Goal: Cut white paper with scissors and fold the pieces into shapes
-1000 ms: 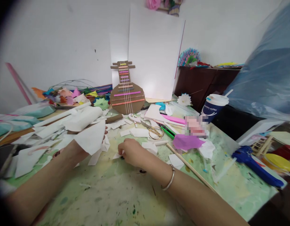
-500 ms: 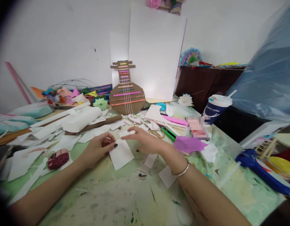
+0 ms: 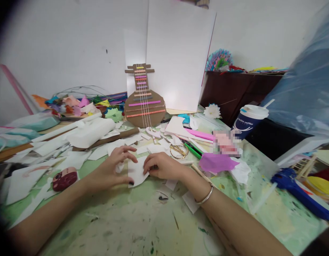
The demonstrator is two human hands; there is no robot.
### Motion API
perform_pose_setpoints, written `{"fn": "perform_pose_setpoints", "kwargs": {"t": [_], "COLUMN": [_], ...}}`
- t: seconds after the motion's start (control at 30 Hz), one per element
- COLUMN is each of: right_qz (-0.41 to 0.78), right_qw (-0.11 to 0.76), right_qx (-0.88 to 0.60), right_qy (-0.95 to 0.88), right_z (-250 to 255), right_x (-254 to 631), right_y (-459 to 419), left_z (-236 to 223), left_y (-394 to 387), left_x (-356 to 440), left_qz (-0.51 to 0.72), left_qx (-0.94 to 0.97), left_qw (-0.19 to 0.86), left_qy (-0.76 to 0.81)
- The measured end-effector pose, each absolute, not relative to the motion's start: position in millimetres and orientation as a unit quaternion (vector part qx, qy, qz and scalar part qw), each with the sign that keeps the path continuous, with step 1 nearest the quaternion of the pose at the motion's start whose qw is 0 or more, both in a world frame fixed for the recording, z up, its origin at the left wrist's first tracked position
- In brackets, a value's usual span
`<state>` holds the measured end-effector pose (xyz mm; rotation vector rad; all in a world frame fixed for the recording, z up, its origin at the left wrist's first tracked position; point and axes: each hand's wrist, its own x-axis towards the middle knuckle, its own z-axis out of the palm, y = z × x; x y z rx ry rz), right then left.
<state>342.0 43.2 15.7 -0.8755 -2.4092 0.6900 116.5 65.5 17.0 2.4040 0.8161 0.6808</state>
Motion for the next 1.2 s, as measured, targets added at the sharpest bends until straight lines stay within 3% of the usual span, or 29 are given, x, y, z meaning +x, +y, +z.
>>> {"fn": "perform_pose_setpoints", "kwargs": {"t": [0.13,0.27,0.63,1.2], "right_qz": [0.309,0.349,0.340,0.342], "right_qw": [0.245,0.245,0.188,0.190], "right_qx": [-0.348,-0.362,-0.312,-0.322], "right_qy": [-0.850,-0.829,-0.867,-0.863], "right_z": [17,17,20,19], "right_x": [345,347,352,340], "right_y": [42,43,43,40], "left_z": [25,17,17,18], "left_y": [49,47,69,67], "left_x": [122,128,113,118], "left_qz": [0.151,0.173,0.107,0.130], "left_qx": [0.942,0.938,0.919,0.889], "left_qw": [0.216,0.200,0.330,0.378], "left_qy": [0.208,0.224,0.185,0.223]}}
